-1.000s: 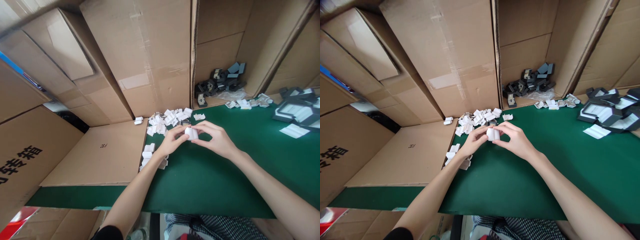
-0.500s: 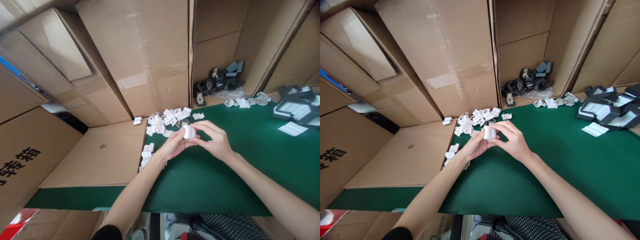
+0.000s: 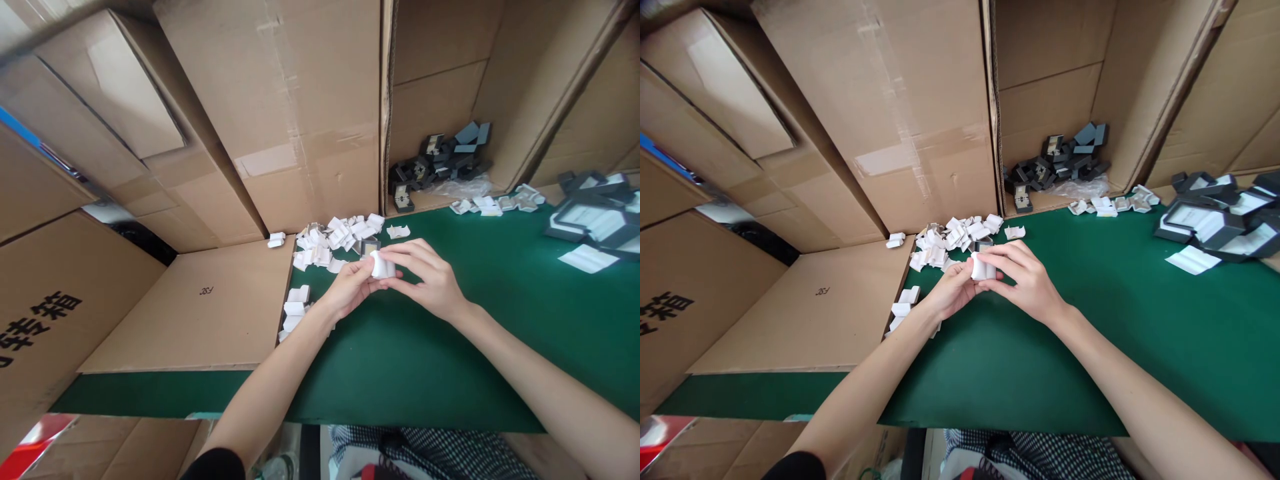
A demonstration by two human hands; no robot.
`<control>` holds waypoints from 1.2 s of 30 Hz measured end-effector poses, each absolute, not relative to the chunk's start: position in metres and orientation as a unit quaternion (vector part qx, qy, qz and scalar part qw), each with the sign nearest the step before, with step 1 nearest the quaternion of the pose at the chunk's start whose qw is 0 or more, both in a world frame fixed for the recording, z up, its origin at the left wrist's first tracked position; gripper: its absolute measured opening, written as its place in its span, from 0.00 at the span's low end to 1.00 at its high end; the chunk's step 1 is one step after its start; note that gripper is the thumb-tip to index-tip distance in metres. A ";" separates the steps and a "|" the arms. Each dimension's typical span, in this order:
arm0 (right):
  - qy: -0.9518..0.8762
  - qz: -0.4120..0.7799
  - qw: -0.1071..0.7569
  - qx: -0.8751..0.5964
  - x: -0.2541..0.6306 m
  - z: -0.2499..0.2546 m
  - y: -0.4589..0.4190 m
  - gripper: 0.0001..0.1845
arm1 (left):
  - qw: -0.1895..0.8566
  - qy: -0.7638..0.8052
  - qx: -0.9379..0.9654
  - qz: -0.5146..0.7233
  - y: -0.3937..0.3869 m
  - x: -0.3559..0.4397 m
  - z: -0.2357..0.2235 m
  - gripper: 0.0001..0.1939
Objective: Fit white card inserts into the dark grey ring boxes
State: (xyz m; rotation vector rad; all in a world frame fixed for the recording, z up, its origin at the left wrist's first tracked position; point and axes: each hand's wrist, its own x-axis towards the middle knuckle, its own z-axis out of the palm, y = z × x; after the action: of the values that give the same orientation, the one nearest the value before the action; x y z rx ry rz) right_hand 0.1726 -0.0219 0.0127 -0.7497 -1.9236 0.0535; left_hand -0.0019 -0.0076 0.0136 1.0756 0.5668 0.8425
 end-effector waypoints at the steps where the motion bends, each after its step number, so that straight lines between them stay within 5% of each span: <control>1: -0.800 0.025 0.512 -0.311 0.173 0.013 -0.022 0.19 | 0.740 0.261 0.486 0.384 -0.008 -0.002 0.013 0.24; 9: -0.800 0.042 0.511 -0.312 0.171 0.009 -0.022 0.17 | 0.746 0.282 0.481 0.365 -0.007 -0.002 0.007 0.26; 15: -0.827 0.103 0.474 -0.285 0.177 0.018 -0.024 0.25 | 0.796 0.284 0.443 0.298 -0.001 -0.010 0.009 0.24; 36: -0.841 0.130 0.443 -0.283 0.181 0.028 -0.031 0.17 | 0.789 0.330 0.437 0.278 0.000 -0.017 0.024 0.18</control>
State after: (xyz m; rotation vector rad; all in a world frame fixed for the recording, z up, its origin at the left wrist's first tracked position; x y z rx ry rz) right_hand 0.1813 -0.0305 0.0283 -0.7022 -2.0854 0.3226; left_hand -0.0166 -0.0001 0.0241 0.9418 0.7110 0.5982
